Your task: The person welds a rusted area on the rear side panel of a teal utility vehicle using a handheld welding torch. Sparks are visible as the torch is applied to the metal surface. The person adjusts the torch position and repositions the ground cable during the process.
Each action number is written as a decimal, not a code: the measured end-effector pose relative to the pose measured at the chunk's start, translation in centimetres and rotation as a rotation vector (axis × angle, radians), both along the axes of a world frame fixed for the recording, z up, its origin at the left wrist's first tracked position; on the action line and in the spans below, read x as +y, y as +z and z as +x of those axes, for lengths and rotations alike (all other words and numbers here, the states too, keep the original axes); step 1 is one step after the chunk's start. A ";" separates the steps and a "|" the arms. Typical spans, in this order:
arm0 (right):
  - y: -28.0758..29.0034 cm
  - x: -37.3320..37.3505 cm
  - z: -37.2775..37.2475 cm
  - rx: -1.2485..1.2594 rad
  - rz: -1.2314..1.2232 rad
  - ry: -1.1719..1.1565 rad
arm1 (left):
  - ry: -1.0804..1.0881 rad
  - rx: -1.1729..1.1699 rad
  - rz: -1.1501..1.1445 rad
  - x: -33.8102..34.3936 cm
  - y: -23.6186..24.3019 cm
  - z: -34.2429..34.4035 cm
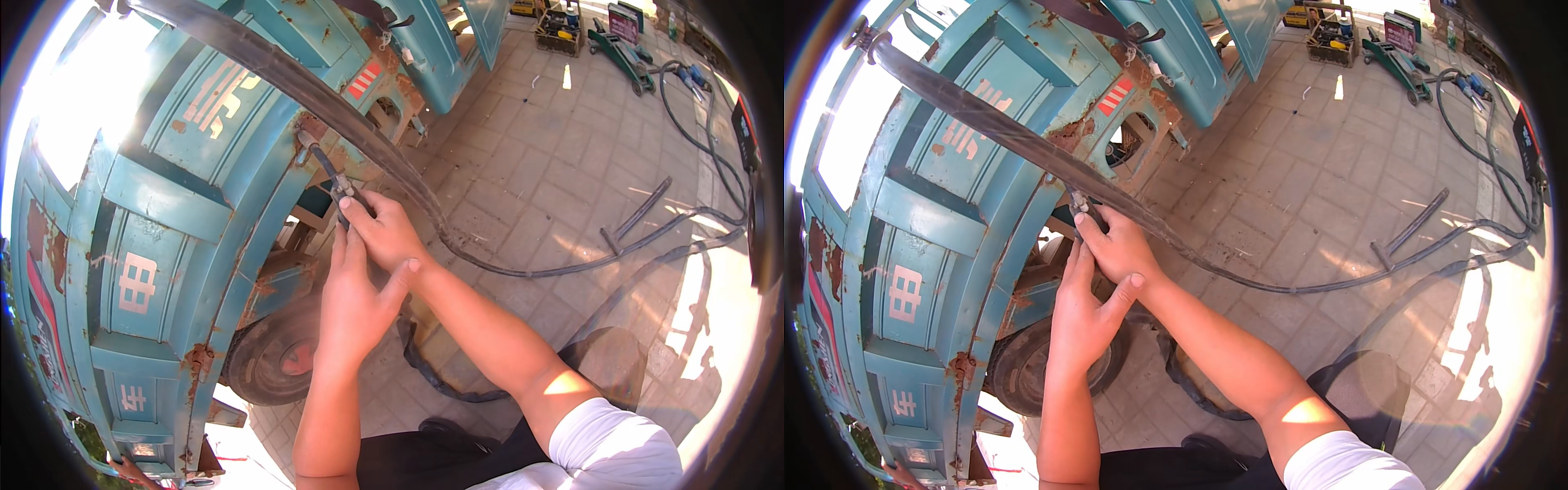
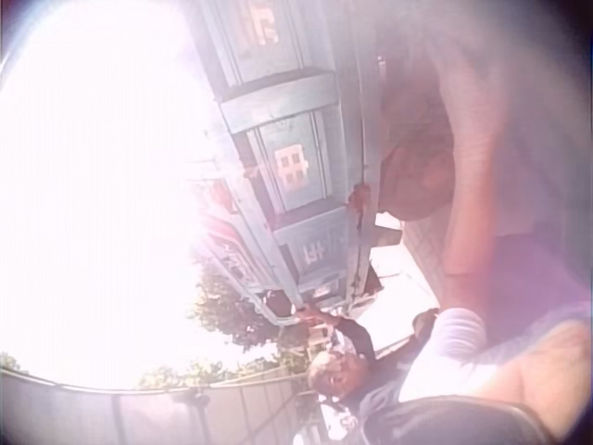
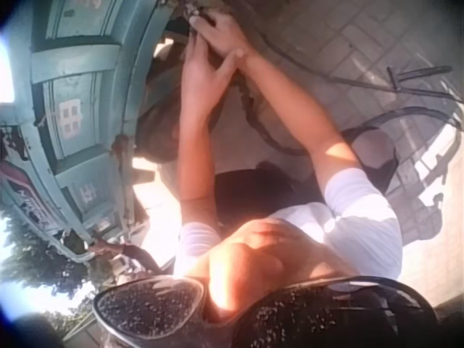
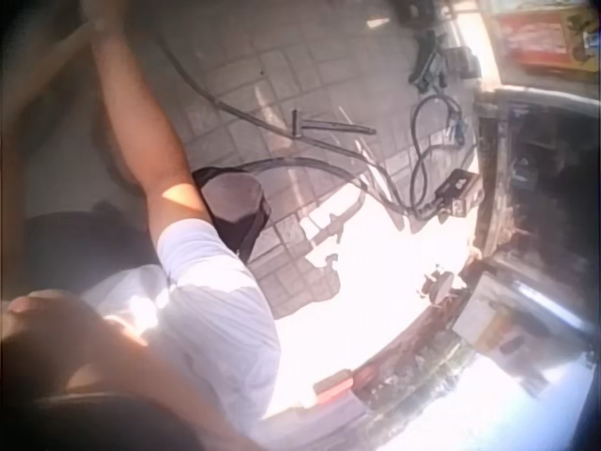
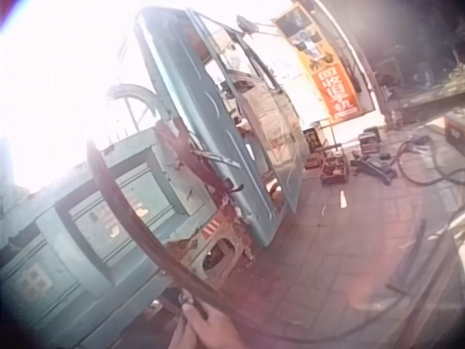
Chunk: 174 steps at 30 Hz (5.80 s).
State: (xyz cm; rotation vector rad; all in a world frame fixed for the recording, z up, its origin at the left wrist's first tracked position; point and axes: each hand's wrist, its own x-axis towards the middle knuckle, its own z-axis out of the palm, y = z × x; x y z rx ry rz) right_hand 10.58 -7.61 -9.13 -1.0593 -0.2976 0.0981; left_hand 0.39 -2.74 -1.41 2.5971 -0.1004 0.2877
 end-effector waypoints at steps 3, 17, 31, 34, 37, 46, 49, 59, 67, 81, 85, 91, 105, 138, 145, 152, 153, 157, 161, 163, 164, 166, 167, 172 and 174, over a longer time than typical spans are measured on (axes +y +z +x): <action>-0.3 0.2 0.2 -0.001 -0.005 -0.001 | -0.006 0.017 -0.022 -0.2 0.3 0.1; 0.2 0.0 -0.2 -0.019 -0.070 -0.037 | -0.010 -0.007 -0.018 0.1 0.0 0.1; 1.4 -1.0 -0.7 0.041 -0.027 0.044 | 0.208 -0.067 -0.470 2.1 -0.3 2.0; 1.0 -0.1 -0.3 0.122 0.086 0.144 | 0.296 -0.261 -0.691 3.4 -1.7 5.1; 0.8 0.5 -0.5 0.156 0.165 0.240 | 0.316 -0.024 -0.791 2.7 0.3 5.9; -0.2 0.9 -0.7 0.228 0.269 0.443 | 0.312 -0.140 -0.781 4.3 -0.8 7.2; -0.3 0.9 -0.8 0.193 0.219 0.388 | 0.315 -0.173 -0.650 4.0 -1.2 7.7; 0.0 1.2 -0.6 0.155 0.136 0.320 | 0.250 -0.149 -0.570 3.5 -0.2 7.5; 0.2 -0.5 -2.7 0.230 0.081 0.282 | 0.218 -0.040 -0.170 3.3 2.0 6.5; -0.6 -0.2 -2.8 0.124 0.203 0.406 | 0.232 -0.420 0.295 4.0 1.2 5.9; 0.7 -1.4 -2.4 0.152 0.071 0.330 | 0.273 -0.359 0.473 4.2 1.2 6.2; -1.0 -2.0 -0.7 0.129 -0.099 0.317 | 0.521 -0.128 0.567 2.9 2.5 7.1; -2.0 -3.9 1.2 0.140 0.104 0.484 | 0.646 0.094 0.525 3.6 4.1 7.8; -2.3 -3.5 3.2 0.063 -0.054 0.377 | 0.523 -0.074 -0.184 -1.4 -1.1 8.2; -2.6 -2.7 2.8 0.054 -0.051 0.365 | 0.529 -0.076 -0.167 -0.5 -1.2 7.9; -1.9 -4.1 2.4 0.085 -0.095 0.460 | 0.472 -0.068 -0.325 -1.7 -0.8 7.9; -1.9 -4.5 2.1 0.096 -0.088 0.533 | 0.479 -0.052 -0.432 -1.1 -1.5 7.3; -4.6 -1.5 -3.4 -0.035 -0.042 0.420 | 0.591 0.023 -0.615 0.4 -3.7 3.1; -7.0 -1.2 -6.2 -0.196 -0.262 0.555 | 0.653 0.005 -0.700 4.8 -6.1 -0.5; -8.3 -1.9 -6.7 -0.301 -0.395 0.478 | 0.632 -0.020 -0.715 6.8 -6.3 -0.8; -9.2 -3.0 -6.1 -0.341 -0.450 0.456 | 0.605 -0.001 -0.745 7.0 -6.0 -0.6; -10.8 -5.4 -5.2 -0.370 -0.603 0.536 | 0.642 -0.071 -0.670 6.4 -5.1 -1.1; -12.2 -6.2 -4.5 -0.417 -0.675 0.636 | 0.632 -0.126 -0.659 6.9 -5.4 -1.8; -29.3 -10.7 1.6 -0.630 -1.065 1.254 | 0.486 -0.306 -0.736 7.1 -6.6 -1.8; -34.4 -22.0 5.4 -0.439 -1.633 1.459 | 0.464 -0.322 -0.857 5.2 -5.6 -0.7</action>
